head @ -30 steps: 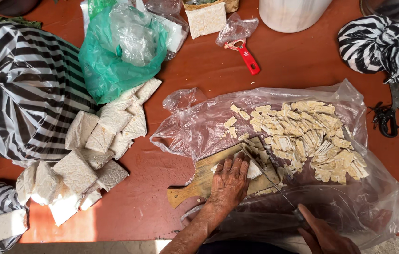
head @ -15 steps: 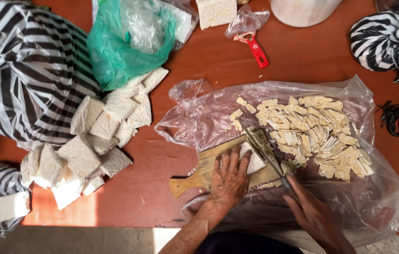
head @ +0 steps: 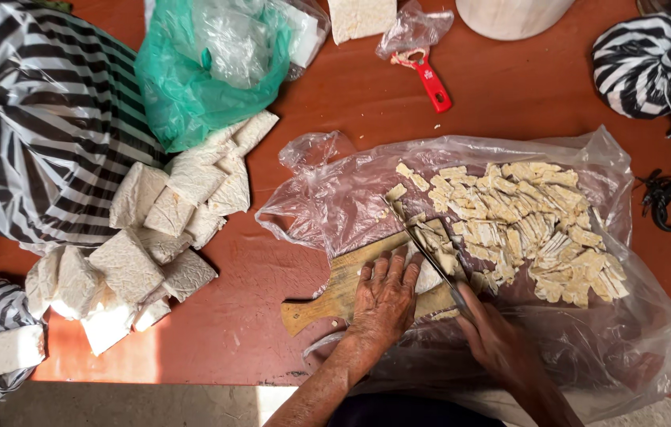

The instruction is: The person slices rectangular blocks of a white food item into smaller pieces using a knife on a wooden cutting board. The cut pieces are placed into a clear plastic bag on the table.

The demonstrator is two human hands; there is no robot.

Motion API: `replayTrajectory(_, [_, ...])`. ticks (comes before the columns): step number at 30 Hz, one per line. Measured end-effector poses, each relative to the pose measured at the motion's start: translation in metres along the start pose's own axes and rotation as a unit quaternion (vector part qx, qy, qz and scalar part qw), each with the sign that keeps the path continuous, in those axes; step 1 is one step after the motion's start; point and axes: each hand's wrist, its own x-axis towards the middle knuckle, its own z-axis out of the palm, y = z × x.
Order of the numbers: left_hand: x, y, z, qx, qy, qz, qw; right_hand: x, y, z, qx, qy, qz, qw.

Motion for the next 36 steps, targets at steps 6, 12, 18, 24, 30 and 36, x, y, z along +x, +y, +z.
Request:
replayTrajectory(6, [0.0, -0.001, 0.001, -0.022, 0.011, -0.005, 1.0, -0.009, -0.011, -0.033, 0.085, 0.084, -0.129, 0.984])
replayTrajectory(12, [0.002, -0.003, 0.008, 0.003, 0.007, 0.004, 1.0, -0.063, 0.004, -0.045, -0.029, -0.065, 0.136, 0.988])
replayTrajectory(18, [0.0, -0.002, 0.004, 0.014, -0.019, 0.003, 1.0, 0.01, 0.004, 0.004, -0.004, -0.042, 0.044, 0.998])
replayTrajectory(24, [-0.001, -0.004, 0.0, -0.012, 0.025, 0.013, 1.0, -0.047, 0.029, -0.022, 0.084, 0.046, -0.084, 0.992])
replayTrajectory(30, [0.001, -0.005, 0.003, -0.007, 0.027, 0.018, 0.999, -0.057, 0.031, -0.01, -0.1, 0.011, -0.031, 0.994])
replayTrajectory(36, [-0.003, -0.006, 0.003, -0.026, 0.031, 0.009, 0.999, 0.018, 0.006, -0.001, 0.048, -0.004, -0.028, 0.998])
